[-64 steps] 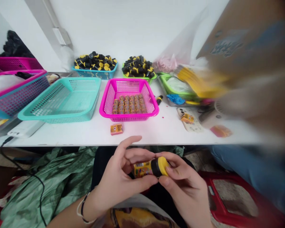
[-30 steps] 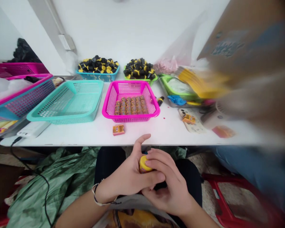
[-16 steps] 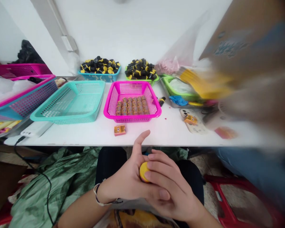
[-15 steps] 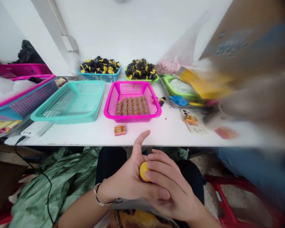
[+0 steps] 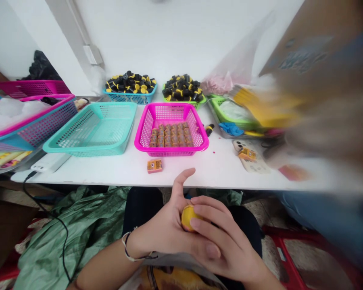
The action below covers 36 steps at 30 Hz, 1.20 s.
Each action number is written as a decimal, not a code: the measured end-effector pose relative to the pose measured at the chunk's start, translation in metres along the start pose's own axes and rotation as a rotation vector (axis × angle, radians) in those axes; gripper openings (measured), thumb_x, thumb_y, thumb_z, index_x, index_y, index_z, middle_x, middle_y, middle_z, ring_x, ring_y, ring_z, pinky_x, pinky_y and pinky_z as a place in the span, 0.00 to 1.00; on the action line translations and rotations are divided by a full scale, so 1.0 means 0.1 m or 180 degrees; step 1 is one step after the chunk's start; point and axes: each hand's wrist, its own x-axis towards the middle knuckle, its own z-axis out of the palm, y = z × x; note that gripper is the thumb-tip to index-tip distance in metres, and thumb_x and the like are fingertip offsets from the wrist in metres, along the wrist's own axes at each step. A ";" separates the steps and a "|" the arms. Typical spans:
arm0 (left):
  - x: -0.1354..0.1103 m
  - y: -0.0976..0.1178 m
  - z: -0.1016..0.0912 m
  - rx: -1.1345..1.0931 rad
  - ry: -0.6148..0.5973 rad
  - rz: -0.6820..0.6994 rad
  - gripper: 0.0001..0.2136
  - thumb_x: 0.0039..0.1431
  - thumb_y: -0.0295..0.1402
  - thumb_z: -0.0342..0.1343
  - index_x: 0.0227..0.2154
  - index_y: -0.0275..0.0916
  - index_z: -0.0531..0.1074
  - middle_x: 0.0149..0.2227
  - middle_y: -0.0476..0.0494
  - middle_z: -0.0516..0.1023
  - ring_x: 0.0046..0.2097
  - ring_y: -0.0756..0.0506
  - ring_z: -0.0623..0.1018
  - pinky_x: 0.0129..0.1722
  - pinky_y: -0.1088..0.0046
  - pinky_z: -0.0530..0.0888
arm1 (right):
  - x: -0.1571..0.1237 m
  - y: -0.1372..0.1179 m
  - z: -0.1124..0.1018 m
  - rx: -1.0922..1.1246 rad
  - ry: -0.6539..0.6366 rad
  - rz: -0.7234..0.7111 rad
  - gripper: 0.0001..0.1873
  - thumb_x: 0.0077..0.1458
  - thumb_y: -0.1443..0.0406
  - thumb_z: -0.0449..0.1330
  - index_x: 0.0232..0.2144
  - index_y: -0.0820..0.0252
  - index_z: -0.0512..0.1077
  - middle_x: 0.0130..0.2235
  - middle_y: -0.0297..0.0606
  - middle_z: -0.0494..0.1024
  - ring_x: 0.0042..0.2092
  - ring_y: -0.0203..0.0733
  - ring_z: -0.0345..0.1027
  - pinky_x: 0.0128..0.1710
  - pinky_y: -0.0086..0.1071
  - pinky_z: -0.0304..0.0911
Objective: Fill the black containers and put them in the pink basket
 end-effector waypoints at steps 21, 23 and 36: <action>0.04 0.00 0.02 0.0308 0.0087 -0.0141 0.54 0.56 0.36 0.71 0.71 0.50 0.33 0.26 0.62 0.68 0.24 0.57 0.65 0.27 0.83 0.65 | -0.02 -0.01 -0.02 -0.0015 0.0097 0.0493 0.25 0.53 0.73 0.65 0.54 0.62 0.68 0.50 0.48 0.76 0.53 0.47 0.74 0.52 0.37 0.77; 0.03 0.00 0.02 0.0309 0.0095 -0.0058 0.55 0.55 0.35 0.72 0.71 0.50 0.33 0.27 0.61 0.69 0.24 0.57 0.66 0.27 0.84 0.65 | -0.01 0.00 -0.02 0.0075 0.0092 0.0411 0.25 0.53 0.74 0.65 0.54 0.61 0.69 0.49 0.48 0.77 0.53 0.49 0.75 0.52 0.40 0.78; 0.00 0.06 0.05 0.0333 0.0008 0.0144 0.56 0.52 0.28 0.73 0.71 0.54 0.36 0.36 0.52 0.78 0.28 0.56 0.74 0.28 0.85 0.70 | -0.02 0.00 -0.04 0.0168 -0.0047 0.0048 0.22 0.55 0.76 0.62 0.53 0.65 0.71 0.49 0.48 0.79 0.60 0.52 0.69 0.57 0.47 0.75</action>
